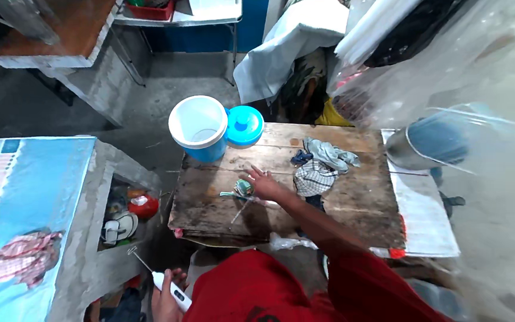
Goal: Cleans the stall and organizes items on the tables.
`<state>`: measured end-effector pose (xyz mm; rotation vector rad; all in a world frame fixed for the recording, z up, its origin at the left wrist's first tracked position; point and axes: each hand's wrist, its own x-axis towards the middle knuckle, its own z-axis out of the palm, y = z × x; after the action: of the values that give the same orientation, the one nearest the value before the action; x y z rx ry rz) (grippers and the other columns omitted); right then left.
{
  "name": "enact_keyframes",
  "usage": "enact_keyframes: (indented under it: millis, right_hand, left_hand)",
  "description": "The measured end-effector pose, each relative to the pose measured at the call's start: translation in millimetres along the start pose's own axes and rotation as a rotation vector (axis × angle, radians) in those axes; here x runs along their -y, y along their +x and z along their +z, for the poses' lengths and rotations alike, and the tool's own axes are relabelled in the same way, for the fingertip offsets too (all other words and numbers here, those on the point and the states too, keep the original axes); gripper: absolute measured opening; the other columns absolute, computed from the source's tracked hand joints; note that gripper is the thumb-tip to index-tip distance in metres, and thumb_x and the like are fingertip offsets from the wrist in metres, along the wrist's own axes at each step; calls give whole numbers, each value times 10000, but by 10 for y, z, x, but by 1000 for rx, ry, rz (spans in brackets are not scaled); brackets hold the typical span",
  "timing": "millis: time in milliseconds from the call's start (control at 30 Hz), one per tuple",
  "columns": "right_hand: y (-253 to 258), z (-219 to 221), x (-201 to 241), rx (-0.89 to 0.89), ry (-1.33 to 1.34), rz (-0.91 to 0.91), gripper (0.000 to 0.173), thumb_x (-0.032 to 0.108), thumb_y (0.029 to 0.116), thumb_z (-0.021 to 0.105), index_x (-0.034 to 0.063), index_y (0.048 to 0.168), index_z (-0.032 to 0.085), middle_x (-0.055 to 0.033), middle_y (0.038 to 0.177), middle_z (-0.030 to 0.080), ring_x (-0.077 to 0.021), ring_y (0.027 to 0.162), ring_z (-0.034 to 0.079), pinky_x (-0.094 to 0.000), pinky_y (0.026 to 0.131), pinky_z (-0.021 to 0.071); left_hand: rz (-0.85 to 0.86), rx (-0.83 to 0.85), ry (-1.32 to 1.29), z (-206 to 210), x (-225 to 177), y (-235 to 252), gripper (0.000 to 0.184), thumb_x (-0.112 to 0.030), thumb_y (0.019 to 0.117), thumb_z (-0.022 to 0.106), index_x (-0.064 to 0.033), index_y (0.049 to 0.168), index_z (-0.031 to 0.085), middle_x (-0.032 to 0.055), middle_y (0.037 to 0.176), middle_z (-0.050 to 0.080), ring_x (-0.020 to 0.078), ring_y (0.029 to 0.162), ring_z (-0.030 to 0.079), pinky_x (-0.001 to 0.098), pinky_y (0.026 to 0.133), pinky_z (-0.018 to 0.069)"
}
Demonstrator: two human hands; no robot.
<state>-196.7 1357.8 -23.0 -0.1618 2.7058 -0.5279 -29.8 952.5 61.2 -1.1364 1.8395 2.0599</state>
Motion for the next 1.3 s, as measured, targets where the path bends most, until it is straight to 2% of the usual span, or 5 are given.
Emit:
enact_keyframes:
  millis: [367, 567, 900, 1100, 1300]
  right_hand:
    - [-705, -174, -1312, -297, 110, 854, 916, 373, 765, 875, 220, 1558, 443, -246, 1677, 201, -594, 1503, 132, -913, 1002, 212]
    - [-1415, 130, -1624, -672, 306, 1171, 486, 155, 916, 681, 70, 1385, 583, -275, 1351, 598, -480, 1213, 604, -675, 947, 514]
    - [-2058, 987, -737, -268, 199, 1002, 771, 513, 826, 777, 317, 1516, 495, -224, 1604, 366, -521, 1399, 408, -694, 975, 484]
    - [-2232, 305, -1285, -705, 510, 1282, 553, 365, 882, 778, 7, 1282, 644, -301, 1154, 683, -485, 1085, 658, -679, 931, 503]
    - [-2290, -366, -1734, -1133, 644, 883, 1045, 527, 840, 805, 113, 1619, 246, -207, 1512, 496, -357, 1345, 540, -568, 1107, 466]
  left_hand:
    - [-36, 56, 125, 3, -16, -2, 321, -278, 1118, 425, -23, 1298, 499, 86, 979, 703, 178, 762, 717, 344, 644, 620]
    - [-28, 47, 123, -5, -60, 47, 311, -300, 1118, 419, -40, 1251, 525, 69, 973, 709, 173, 770, 718, 349, 648, 620]
    - [-71, 117, 218, 181, -39, 103, 340, -319, 1120, 413, -25, 1250, 527, 63, 969, 700, 154, 751, 712, 329, 643, 618]
    - [53, 328, 355, 438, -196, 134, 349, -259, 1111, 436, 3, 1334, 494, 88, 1026, 714, 175, 782, 730, 335, 664, 631]
    - [142, 329, 352, 466, -266, 183, 343, -238, 1104, 460, 31, 1302, 542, 111, 1030, 729, 199, 812, 740, 362, 684, 638]
